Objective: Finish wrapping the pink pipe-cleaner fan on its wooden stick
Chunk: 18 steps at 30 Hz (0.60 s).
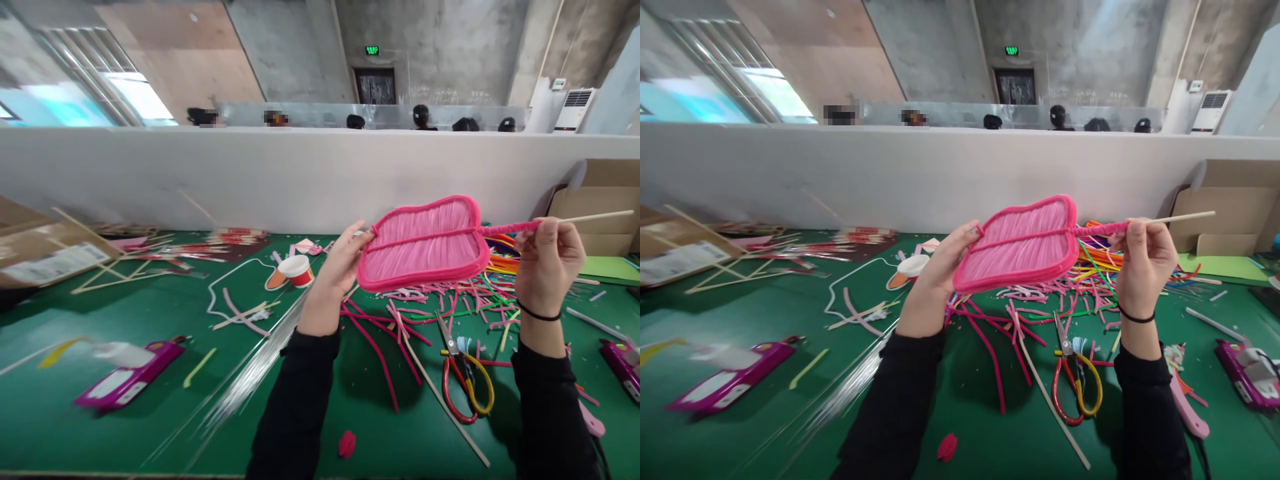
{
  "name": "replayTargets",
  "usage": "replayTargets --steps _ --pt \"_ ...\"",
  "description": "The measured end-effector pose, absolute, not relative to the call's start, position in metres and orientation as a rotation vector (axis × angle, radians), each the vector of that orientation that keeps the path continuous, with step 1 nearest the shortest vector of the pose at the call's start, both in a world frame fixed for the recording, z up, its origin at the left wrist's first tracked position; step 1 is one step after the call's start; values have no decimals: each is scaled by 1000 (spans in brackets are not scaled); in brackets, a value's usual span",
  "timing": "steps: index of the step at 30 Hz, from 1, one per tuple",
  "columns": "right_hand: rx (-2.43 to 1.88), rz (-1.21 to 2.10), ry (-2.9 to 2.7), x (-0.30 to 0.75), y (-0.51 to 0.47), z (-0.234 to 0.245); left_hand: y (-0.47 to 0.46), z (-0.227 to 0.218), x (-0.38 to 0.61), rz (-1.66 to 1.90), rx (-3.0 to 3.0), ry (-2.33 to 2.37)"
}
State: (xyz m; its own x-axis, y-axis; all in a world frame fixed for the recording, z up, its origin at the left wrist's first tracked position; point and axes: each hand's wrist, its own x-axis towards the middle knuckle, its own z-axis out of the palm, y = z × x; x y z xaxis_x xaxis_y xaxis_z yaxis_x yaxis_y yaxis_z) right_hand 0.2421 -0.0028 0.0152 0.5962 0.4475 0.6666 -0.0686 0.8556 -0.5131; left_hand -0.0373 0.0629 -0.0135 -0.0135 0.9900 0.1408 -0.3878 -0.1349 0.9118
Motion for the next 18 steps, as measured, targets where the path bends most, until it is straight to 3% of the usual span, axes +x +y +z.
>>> replayTargets --steps 18 --pt "-512 299 -863 246 -3 14 61 -13 -34 1308 1010 960"
